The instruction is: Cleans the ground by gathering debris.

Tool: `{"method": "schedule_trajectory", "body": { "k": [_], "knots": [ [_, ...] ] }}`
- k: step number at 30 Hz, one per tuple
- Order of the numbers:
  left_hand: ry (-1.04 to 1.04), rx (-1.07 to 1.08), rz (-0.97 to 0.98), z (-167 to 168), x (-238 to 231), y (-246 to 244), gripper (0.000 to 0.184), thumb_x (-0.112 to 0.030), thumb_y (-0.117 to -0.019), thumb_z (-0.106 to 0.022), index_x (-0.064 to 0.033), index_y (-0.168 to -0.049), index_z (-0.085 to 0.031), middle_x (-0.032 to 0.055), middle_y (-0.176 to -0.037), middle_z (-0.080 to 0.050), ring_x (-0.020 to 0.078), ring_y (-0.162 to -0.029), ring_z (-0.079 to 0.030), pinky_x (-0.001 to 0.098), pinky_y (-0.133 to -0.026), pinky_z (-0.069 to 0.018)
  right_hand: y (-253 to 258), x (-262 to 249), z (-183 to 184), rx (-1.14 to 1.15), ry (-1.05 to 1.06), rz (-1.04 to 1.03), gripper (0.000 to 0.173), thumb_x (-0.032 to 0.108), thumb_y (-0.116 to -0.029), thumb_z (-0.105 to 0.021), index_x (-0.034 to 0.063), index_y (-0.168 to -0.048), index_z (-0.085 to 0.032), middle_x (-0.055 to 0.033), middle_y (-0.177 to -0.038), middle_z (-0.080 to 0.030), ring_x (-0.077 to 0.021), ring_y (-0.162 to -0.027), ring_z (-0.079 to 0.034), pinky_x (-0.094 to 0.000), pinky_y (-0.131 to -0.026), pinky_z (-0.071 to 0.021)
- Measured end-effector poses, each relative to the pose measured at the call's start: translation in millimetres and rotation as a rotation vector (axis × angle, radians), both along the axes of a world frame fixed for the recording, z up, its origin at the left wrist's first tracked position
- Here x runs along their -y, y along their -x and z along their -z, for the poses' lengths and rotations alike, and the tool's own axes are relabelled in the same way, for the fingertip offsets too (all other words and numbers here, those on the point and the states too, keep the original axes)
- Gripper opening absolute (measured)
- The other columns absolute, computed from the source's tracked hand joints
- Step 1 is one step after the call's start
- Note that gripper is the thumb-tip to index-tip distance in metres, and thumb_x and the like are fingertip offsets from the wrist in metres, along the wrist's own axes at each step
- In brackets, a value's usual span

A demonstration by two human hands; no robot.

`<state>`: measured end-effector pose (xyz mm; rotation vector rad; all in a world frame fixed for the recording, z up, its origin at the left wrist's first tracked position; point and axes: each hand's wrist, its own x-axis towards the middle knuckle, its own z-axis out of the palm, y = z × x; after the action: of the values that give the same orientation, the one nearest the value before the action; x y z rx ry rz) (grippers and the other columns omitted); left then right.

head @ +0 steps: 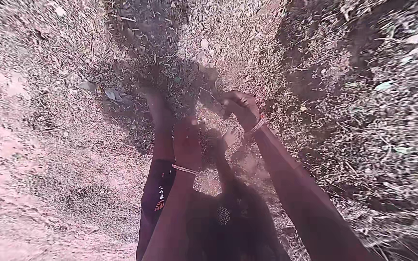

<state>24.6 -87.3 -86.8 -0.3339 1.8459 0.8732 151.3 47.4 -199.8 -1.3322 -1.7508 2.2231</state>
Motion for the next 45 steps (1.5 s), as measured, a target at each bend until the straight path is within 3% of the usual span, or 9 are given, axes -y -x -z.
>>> {"method": "schedule_trajectory", "body": {
  "k": [2,6,11,17,24,27,32,39,45],
  "knots": [
    [-0.007,0.132,-0.208,8,2,-4,0.041,-0.031,-0.1116,-0.040,-0.0060,-0.142,-0.051,0.0161,-0.136,-0.056,0.0280,-0.117,-0.061,0.0488,-0.092,-0.0546,6,9,-11,-0.107,0.175,-0.065,0.029,0.014,-0.1046,-0.047,-0.0016,-0.122,-0.064,0.0032,-0.092,-0.074,-0.0029,-0.075,-0.071,-0.0248,-0.072,-0.0628],
    [0.006,0.282,-0.429,11,-10,-11,0.024,-0.022,-0.1099,-0.045,-0.0100,-0.099,-0.062,-0.0011,-0.074,-0.056,0.0089,-0.059,-0.056,0.0240,-0.055,-0.0520,30,3,66,0.279,-0.092,0.134,0.028,0.018,-0.1066,-0.052,-0.0033,-0.117,-0.067,-0.0096,-0.101,-0.073,-0.0128,-0.090,-0.070,-0.0344,-0.085,-0.0584],
    [-0.084,0.193,-0.447,7,-12,-14,0.019,-0.012,-0.1092,-0.043,-0.0086,-0.109,-0.062,0.0000,-0.093,-0.065,0.0061,-0.065,-0.058,0.0217,-0.060,-0.0527,99,-8,120,0.551,-0.088,0.078,0.071,0.013,-0.0905,-0.074,0.0028,-0.154,-0.044,-0.0262,-0.148,-0.050,-0.0363,-0.135,-0.052,-0.0494,-0.111,-0.0455],
    [-0.390,0.275,-0.668,14,-2,2,0.032,-0.004,-0.0995,-0.033,-0.0147,-0.092,-0.062,-0.0023,-0.083,-0.063,0.0095,-0.072,-0.063,0.0267,-0.069,-0.0563,96,24,41,0.321,-0.238,-0.535,0.035,-0.003,-0.0942,-0.059,-0.0007,-0.129,-0.068,-0.0246,-0.133,-0.064,-0.0380,-0.126,-0.061,-0.0520,-0.109,-0.0462],
    [-0.213,-0.055,-0.666,7,-7,19,0.027,-0.005,-0.1062,-0.038,-0.0110,-0.105,-0.064,-0.0021,-0.090,-0.063,0.0086,-0.076,-0.063,0.0257,-0.071,-0.0564,15,22,54,0.452,0.068,0.108,0.027,0.021,-0.1083,-0.053,-0.0014,-0.121,-0.061,-0.0082,-0.089,-0.064,-0.0107,-0.071,-0.063,-0.0304,-0.069,-0.0570],
    [-0.113,-0.136,-0.741,7,-5,26,0.020,-0.014,-0.1077,-0.040,-0.0133,-0.108,-0.060,-0.0034,-0.085,-0.057,0.0097,-0.074,-0.060,0.0277,-0.074,-0.0550,-5,17,66,0.520,0.091,0.134,0.036,0.026,-0.1102,-0.049,-0.0071,-0.113,-0.064,-0.0134,-0.094,-0.066,-0.0143,-0.076,-0.065,-0.0349,-0.077,-0.0578],
    [-0.061,-0.220,-0.768,9,1,31,0.019,-0.018,-0.1063,-0.040,-0.0164,-0.110,-0.058,-0.0043,-0.084,-0.053,0.0091,-0.074,-0.057,0.0300,-0.073,-0.0524,-1,14,69,0.857,-0.100,-0.123,0.075,0.017,-0.0939,-0.071,0.0084,-0.159,-0.035,-0.0277,-0.155,-0.043,-0.0424,-0.139,-0.049,-0.0568,-0.112,-0.0421],
    [-0.019,-0.262,-0.778,8,-5,32,0.019,-0.020,-0.1060,-0.039,-0.0183,-0.108,-0.058,-0.0054,-0.081,-0.052,0.0088,-0.074,-0.057,0.0290,-0.070,-0.0523,28,33,95,0.818,-0.015,-0.114,0.054,0.008,-0.0962,-0.060,0.0083,-0.149,-0.050,-0.0188,-0.145,-0.059,-0.0356,-0.133,-0.057,-0.0557,-0.110,-0.0457],
    [-0.121,-0.382,-0.515,4,-4,22,0.023,-0.022,-0.1093,-0.036,-0.0160,-0.116,-0.058,-0.0079,-0.085,-0.054,0.0042,-0.074,-0.058,0.0228,-0.070,-0.0518,31,47,117,0.966,-0.110,0.067,0.089,0.007,-0.0922,-0.070,0.0064,-0.165,-0.019,-0.0272,-0.165,-0.026,-0.0383,-0.146,-0.042,-0.0437,-0.115,-0.0433]
  ]
}}
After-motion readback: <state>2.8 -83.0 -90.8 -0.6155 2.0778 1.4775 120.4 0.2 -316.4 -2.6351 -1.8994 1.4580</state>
